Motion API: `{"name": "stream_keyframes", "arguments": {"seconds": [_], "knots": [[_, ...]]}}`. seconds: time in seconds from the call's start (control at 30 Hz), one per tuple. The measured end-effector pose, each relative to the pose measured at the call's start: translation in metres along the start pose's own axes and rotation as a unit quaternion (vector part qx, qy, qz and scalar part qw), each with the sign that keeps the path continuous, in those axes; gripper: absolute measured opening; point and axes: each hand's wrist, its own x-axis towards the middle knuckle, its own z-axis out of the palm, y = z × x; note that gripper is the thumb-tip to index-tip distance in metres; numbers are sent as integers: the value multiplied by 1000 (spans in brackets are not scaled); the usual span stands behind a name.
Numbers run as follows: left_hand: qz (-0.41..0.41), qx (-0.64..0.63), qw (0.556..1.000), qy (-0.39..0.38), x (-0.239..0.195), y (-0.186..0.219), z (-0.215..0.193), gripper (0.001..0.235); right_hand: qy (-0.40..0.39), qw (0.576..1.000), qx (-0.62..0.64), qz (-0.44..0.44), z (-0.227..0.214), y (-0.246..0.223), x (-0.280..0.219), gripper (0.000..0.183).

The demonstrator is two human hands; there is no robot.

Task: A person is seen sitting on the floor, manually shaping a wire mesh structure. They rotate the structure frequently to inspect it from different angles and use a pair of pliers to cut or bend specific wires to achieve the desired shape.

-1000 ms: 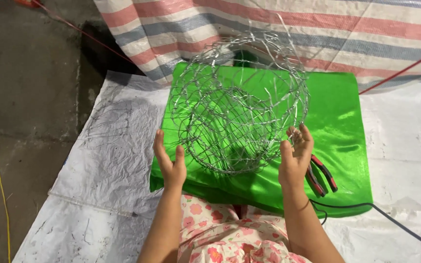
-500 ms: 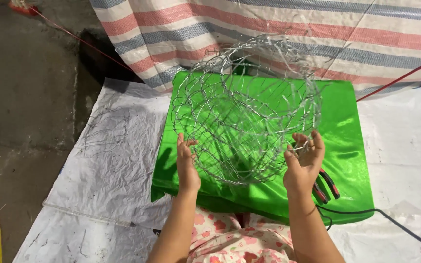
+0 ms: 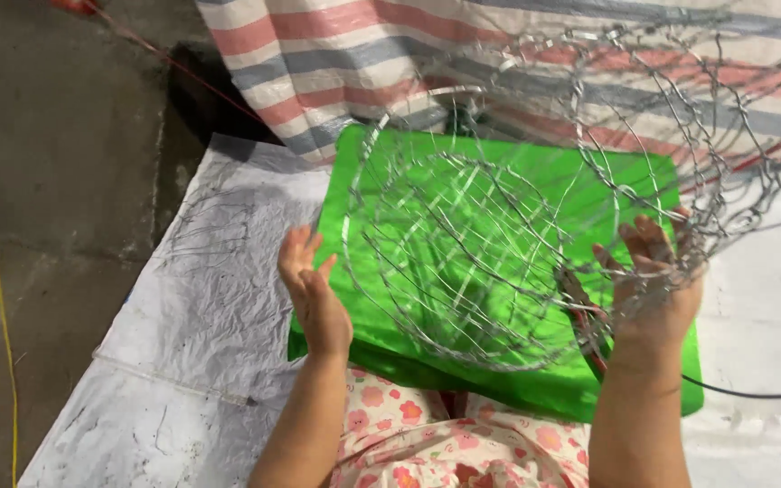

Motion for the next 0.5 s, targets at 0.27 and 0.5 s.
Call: {"name": "stream_keyframes", "arguments": {"seconds": [0.27, 0.5], "knots": [[91, -3, 972, -217, 18, 25, 15, 95, 52, 996, -59, 53, 6, 5, 8, 64], [219, 137, 953, -160, -3, 32, 29, 85, 19, 994, -92, 59, 2, 31, 5, 73]]}}
